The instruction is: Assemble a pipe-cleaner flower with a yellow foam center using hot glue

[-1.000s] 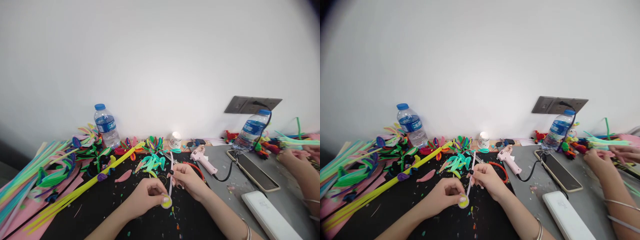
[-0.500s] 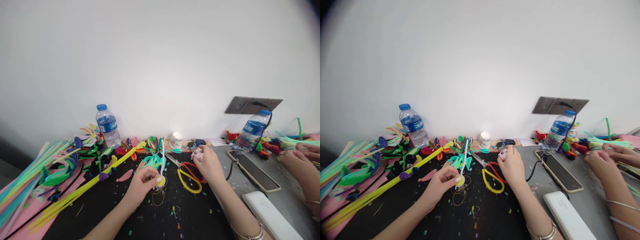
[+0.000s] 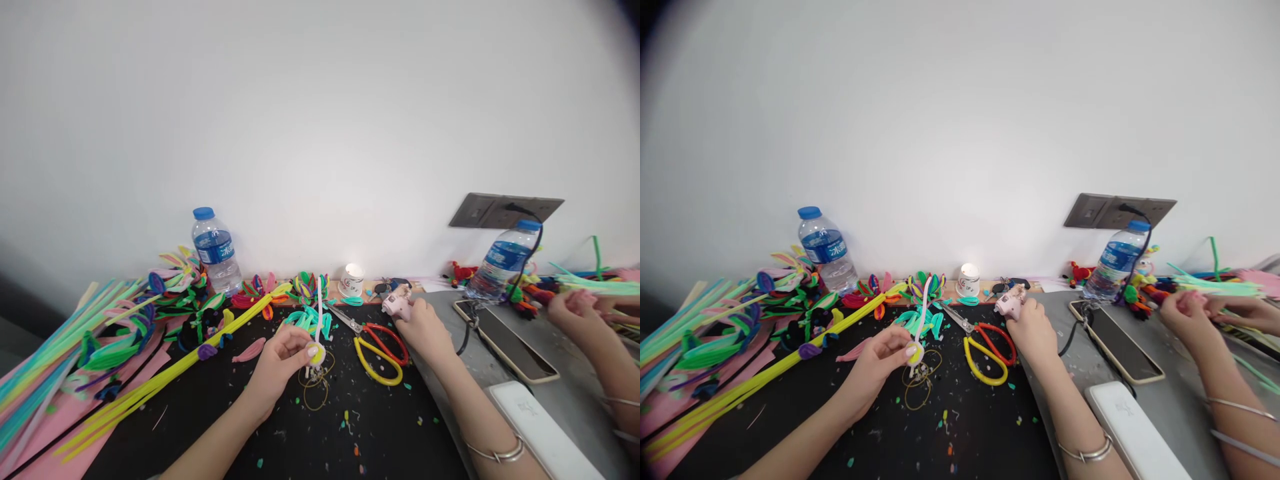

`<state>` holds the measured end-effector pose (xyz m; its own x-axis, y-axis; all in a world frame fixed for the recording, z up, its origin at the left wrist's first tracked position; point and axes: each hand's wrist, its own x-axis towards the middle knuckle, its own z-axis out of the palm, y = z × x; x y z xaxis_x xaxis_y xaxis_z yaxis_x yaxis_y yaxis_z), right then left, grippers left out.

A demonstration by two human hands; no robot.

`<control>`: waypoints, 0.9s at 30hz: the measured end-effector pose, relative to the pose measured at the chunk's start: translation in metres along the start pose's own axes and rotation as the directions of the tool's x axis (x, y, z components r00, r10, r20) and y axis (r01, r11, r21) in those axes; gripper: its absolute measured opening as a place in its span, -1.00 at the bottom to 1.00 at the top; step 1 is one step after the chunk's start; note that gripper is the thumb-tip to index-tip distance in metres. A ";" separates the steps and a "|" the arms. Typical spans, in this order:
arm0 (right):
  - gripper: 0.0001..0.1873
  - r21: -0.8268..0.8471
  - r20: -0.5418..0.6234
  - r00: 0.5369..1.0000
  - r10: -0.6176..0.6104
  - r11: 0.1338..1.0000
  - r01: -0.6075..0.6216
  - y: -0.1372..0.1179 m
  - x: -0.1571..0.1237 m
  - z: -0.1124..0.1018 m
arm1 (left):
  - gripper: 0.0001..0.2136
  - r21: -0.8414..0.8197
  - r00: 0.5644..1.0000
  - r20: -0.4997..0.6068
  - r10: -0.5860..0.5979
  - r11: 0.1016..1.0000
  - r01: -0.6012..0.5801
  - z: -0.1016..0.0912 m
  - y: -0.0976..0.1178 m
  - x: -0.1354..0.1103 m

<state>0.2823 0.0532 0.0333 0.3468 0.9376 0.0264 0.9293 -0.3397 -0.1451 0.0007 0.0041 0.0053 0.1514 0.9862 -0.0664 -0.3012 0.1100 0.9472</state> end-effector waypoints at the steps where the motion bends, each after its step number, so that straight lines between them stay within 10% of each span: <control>1: -0.64 0.030 -0.044 0.999 -0.005 1.000 0.006 -0.001 0.000 -0.001 | -0.74 0.004 1.000 -0.002 -0.001 1.000 0.001 0.000 0.001 0.000; 5: -0.55 0.279 -0.248 0.961 -0.119 0.942 0.189 -0.005 -0.002 -0.005 | -0.73 0.005 1.000 -0.008 -0.006 1.000 0.006 0.002 0.004 -0.001; 9: -0.61 0.643 -0.238 0.926 -0.293 0.667 0.376 -0.012 -0.010 -0.009 | -0.72 -0.010 1.000 -0.010 -0.010 1.000 0.010 0.001 0.003 0.000; 15: -0.57 0.956 0.149 0.830 -0.537 0.294 0.019 -0.017 -0.025 -0.001 | -0.73 -0.017 1.000 0.000 -0.001 1.000 0.001 -0.002 0.000 0.002; 20: -0.48 0.942 0.284 0.676 -0.680 0.330 -0.063 -0.019 -0.034 0.002 | -0.73 -0.016 1.000 0.014 -0.002 1.000 0.002 0.000 0.003 0.002; 27: -0.45 0.920 0.318 0.646 -0.694 0.390 -0.035 -0.026 -0.039 0.000 | -0.72 0.015 1.000 0.009 -0.003 1.000 0.003 0.002 0.004 0.000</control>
<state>0.2446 0.0252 0.0363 -0.4608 0.8653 -0.1973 0.2332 -0.0964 -0.9676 0.0011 0.0044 0.0090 0.1606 0.9848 -0.0670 -0.2863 0.1114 0.9516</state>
